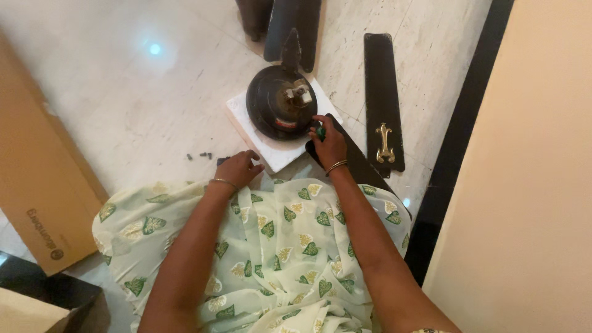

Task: The person assembles a ceiling fan by attaching blades to the motor housing using a screwdriver. They position each blade, insert screws, and tighten them while sitting on the floor.

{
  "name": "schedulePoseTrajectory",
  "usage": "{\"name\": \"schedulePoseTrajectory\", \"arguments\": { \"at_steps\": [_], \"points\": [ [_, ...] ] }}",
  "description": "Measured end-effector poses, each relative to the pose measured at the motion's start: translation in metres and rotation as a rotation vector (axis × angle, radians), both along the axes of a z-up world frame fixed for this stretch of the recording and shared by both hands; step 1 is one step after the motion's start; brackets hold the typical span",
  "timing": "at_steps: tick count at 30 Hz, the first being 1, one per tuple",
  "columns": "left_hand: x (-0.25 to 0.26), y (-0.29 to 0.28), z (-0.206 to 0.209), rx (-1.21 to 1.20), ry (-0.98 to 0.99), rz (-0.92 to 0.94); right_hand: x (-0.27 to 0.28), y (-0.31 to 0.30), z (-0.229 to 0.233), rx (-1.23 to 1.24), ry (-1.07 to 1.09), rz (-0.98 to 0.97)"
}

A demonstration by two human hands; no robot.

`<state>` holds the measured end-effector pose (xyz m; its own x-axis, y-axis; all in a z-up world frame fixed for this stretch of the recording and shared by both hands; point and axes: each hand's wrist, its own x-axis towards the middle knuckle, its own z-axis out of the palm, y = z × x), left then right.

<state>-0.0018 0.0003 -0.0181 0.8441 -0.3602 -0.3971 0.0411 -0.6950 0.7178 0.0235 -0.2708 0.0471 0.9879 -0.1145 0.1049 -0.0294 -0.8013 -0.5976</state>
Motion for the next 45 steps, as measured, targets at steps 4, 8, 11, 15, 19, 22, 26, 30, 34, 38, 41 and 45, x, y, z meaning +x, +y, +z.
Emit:
{"name": "schedulePoseTrajectory", "arguments": {
  "at_steps": [4, 8, 11, 15, 19, 22, 26, 30, 34, 38, 41, 45],
  "points": [
    [-0.001, -0.001, 0.005, 0.042, 0.044, -0.002, -0.007, 0.009, 0.006, 0.044, 0.007, -0.028],
    [-0.006, -0.004, 0.006, 0.145, 0.038, -0.143, -0.023, 0.029, 0.001, 0.081, -0.228, 0.063],
    [-0.009, -0.009, 0.004, 0.211, 0.129, -0.233, -0.033, 0.061, -0.012, 0.083, -0.153, 0.125],
    [-0.016, -0.016, -0.003, 0.332, 0.174, -0.311, -0.03, 0.11, -0.032, 0.022, 0.118, 0.282],
    [-0.017, -0.023, -0.017, 0.358, 0.18, -0.398, -0.001, 0.151, -0.051, 0.02, 0.242, 0.48],
    [-0.014, -0.028, -0.028, 0.346, 0.157, -0.429, 0.013, 0.18, -0.064, -0.135, 0.392, 0.528],
    [-0.011, -0.026, -0.035, 0.322, 0.143, -0.427, 0.025, 0.205, -0.072, -0.126, 0.468, 0.585],
    [-0.011, -0.025, -0.034, 0.303, 0.124, -0.418, 0.025, 0.205, -0.062, -0.006, 0.453, 0.555],
    [-0.014, -0.021, -0.029, 0.313, 0.105, -0.419, 0.003, 0.181, -0.029, 0.291, 0.29, 0.49],
    [-0.012, -0.014, -0.019, 0.254, 0.161, -0.281, -0.033, 0.126, 0.015, 0.308, 0.207, 0.314],
    [-0.01, -0.009, -0.014, 0.175, 0.058, -0.233, -0.057, 0.059, 0.039, 0.253, 0.151, 0.158],
    [-0.009, -0.005, -0.022, 0.145, 0.018, -0.205, -0.071, -0.059, 0.045, -0.083, 0.22, -0.04]
  ]
}}
